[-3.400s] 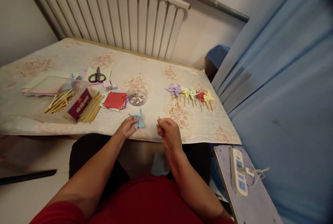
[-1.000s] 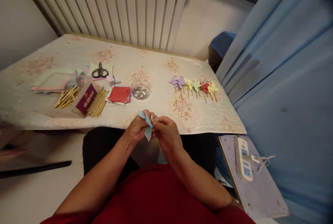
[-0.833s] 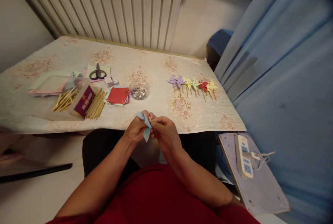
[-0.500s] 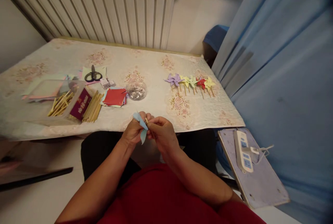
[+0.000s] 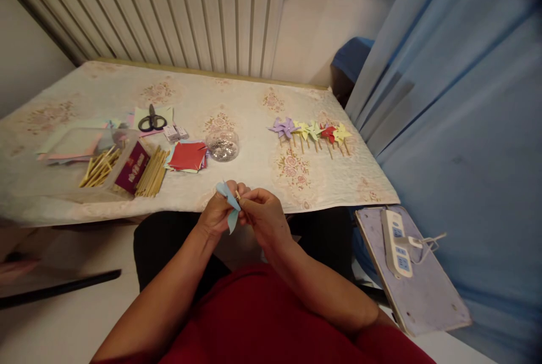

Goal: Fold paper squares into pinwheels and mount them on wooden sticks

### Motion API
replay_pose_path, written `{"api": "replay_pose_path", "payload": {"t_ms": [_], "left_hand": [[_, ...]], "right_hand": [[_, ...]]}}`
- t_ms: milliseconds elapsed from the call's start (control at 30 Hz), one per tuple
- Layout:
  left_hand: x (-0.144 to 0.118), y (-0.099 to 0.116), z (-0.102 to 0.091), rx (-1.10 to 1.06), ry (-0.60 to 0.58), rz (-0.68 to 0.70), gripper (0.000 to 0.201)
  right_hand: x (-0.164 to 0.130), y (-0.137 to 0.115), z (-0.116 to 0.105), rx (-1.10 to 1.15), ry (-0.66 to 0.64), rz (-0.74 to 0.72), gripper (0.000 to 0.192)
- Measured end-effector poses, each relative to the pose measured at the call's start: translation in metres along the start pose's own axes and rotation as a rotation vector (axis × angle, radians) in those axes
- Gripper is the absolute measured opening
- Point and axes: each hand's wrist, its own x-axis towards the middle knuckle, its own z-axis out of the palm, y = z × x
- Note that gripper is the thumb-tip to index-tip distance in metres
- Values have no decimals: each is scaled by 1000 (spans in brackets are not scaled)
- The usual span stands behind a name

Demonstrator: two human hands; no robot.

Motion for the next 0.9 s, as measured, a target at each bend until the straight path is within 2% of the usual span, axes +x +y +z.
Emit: {"api": "replay_pose_path", "payload": {"t_ms": [500, 900], "left_hand": [[-2, 2, 4, -13, 3, 7, 32], [-3, 1, 0, 9, 21, 12, 32]], "right_hand": [[-1, 2, 2, 32, 0, -3, 16], [3, 6, -1, -30, -15, -2, 17]]}}
